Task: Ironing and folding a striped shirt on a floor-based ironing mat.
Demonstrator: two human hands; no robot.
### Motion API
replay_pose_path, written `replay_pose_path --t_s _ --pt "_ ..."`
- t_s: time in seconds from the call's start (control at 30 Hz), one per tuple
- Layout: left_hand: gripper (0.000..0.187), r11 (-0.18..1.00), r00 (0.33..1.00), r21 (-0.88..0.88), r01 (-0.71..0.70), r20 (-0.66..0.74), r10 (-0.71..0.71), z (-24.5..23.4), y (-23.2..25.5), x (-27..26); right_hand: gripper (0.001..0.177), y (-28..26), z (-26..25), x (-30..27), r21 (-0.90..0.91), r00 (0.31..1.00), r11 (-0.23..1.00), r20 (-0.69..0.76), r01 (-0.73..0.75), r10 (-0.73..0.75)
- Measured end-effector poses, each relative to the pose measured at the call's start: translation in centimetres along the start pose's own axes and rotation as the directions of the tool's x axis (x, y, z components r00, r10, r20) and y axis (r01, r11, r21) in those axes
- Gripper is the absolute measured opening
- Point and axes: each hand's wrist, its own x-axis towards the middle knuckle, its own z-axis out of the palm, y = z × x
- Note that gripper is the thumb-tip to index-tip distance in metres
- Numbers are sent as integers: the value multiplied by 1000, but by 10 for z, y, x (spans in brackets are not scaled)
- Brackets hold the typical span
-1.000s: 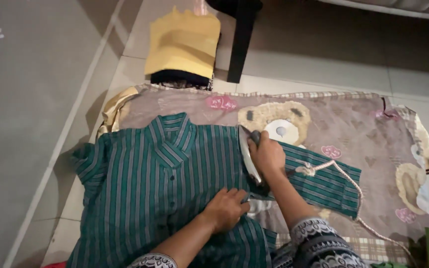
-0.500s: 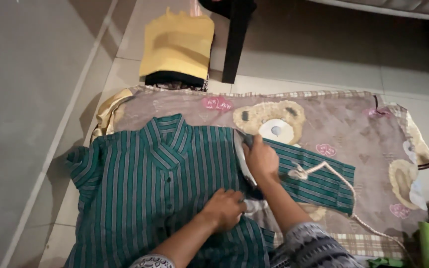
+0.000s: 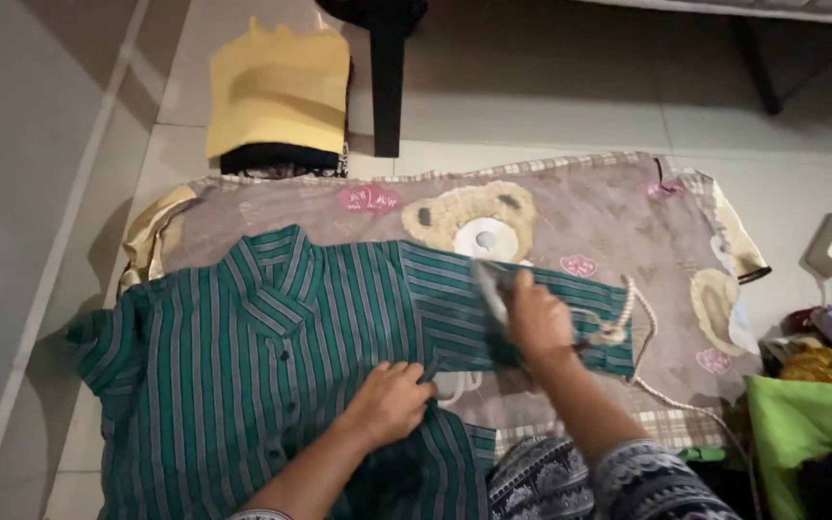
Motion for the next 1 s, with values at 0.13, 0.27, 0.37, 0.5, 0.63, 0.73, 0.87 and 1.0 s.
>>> replay_pose_path --t_s 0.13,0.27,0.37,0.5,0.63,0.73,0.87,1.0 --pt "15 1000 1000 5 -14 -5 14 -7 3 0 35 52 -20 -10 60 996 996 -51 -65 68" --pt "22 999 999 -22 -35 -10 34 -26 13 1 42 69 -46 -29 95 960 962 -88 -257 265" --pt "23 990 989 34 -136 -49 137 -36 18 7 41 74 -41 -42 136 934 929 -47 -345 353" --pt "23 992 990 36 -125 71 122 -10 9 15 40 72 -33 -42 147 928 926 -89 -347 362" --pt "22 989 992 68 -129 4 129 1 5 13 44 76 -38 -8 186 885 870 -5 -456 465" --pt "24 995 994 31 -95 55 93 -6 6 14 42 91 -45 11 111 944 943 -68 -314 322" --pt "29 997 997 -28 -71 27 72 -3 3 10 44 114 -57 7 168 974 960 39 -225 222" --pt "28 995 997 -65 -82 -17 81 8 -4 9 51 106 -70 2 254 983 964 179 -79 34"
